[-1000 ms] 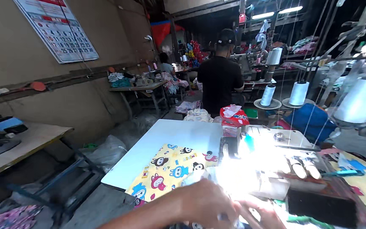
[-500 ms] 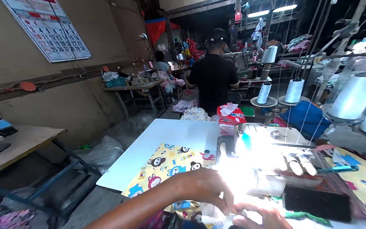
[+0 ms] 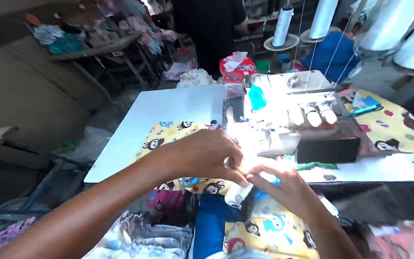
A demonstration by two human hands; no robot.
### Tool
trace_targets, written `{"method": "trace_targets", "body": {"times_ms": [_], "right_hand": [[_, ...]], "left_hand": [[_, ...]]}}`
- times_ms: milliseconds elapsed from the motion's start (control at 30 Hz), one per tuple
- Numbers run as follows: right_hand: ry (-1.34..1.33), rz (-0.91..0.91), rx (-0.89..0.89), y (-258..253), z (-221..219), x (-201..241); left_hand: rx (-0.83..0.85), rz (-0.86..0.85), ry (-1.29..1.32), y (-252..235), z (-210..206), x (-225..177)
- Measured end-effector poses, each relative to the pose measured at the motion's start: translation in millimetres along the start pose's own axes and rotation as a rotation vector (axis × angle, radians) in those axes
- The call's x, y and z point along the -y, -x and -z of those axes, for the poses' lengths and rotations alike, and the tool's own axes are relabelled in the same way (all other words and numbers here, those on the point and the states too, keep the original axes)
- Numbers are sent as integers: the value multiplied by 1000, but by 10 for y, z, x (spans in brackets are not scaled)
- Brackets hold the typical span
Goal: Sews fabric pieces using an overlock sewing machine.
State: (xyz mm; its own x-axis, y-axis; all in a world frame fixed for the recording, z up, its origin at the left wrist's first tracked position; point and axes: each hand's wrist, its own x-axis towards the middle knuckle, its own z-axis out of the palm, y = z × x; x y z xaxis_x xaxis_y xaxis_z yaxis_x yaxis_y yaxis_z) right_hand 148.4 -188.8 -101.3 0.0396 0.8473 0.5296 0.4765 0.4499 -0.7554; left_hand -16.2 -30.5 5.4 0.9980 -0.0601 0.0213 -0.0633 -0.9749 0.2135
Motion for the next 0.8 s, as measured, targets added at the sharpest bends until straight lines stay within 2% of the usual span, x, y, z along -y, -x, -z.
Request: {"method": "trace_targets", "body": {"times_ms": [100, 167, 300, 367, 433, 533, 567, 700, 733, 800], "right_hand": [[-60, -136, -152, 50, -123, -42], [-81, -250, -162, 124, -212, -135], [-167, -499, 261, 149, -315, -261], [-157, -435, 304, 26, -488, -288], [-61, -206, 119, -97, -805, -332], [163, 73, -98, -253, -1220, -431], [207, 108, -87, -260, -1276, -488], [245, 54, 170, -175, -1124, -620], [230, 55, 162, -149, -1048, -631], [214, 92, 34, -129, -895, -601]], "left_hand": [[36, 90, -156, 88, 231, 50], [59, 180, -195, 160, 315, 201], [34, 218, -44, 227, 405, 402], [56, 282, -109, 188, 431, 326], [65, 281, -136, 160, 449, 299], [5, 184, 24, 181, 435, 299], [3, 212, 1, 203, 420, 288], [10, 395, -144, 340, 319, 404], [-14, 414, -132, 372, 282, 451], [-78, 419, -71, 412, 196, 501]]}}
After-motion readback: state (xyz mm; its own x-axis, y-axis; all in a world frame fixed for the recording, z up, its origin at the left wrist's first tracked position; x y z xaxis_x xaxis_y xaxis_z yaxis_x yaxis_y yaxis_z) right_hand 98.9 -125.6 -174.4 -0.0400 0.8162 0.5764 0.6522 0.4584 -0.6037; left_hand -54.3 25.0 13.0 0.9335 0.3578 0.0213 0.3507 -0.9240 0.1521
